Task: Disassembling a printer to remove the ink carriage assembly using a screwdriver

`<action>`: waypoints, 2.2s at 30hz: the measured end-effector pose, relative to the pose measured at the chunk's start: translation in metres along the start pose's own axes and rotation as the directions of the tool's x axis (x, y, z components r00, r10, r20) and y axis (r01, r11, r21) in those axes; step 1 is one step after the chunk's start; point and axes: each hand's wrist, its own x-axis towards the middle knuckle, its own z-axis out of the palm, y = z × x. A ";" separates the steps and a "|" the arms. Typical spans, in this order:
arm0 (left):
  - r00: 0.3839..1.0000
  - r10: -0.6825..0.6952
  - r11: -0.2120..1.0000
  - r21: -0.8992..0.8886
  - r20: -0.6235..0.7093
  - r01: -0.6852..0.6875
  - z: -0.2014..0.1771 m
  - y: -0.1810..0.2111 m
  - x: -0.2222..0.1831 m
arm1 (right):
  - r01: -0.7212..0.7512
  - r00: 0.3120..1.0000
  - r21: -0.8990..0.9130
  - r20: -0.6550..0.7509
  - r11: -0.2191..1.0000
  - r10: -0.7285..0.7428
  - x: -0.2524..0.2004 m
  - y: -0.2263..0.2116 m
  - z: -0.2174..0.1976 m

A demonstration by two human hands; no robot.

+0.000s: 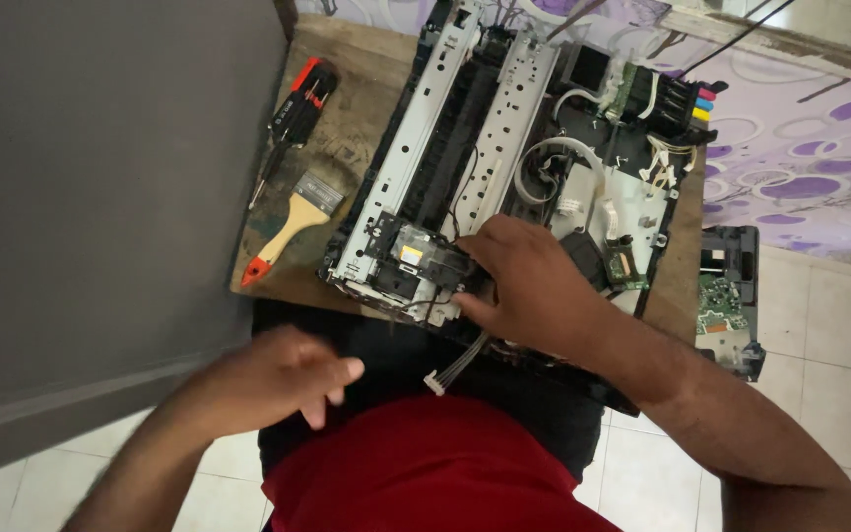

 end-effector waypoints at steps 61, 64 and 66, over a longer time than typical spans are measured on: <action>0.606 0.282 0.935 0.070 -0.744 -0.348 -0.005 0.045 0.048 | 0.034 0.998 -0.076 0.053 0.997 -0.030 -0.008 0.007 -0.024; 0.596 0.283 0.928 0.058 -0.751 -0.367 -0.006 0.043 0.048 | 0.044 0.998 -0.074 0.045 0.996 -0.041 -0.008 0.010 -0.021; 0.609 0.275 0.932 0.050 -0.744 -0.359 -0.007 0.044 0.048 | 0.053 0.998 -0.071 0.037 0.996 -0.051 -0.009 0.012 -0.020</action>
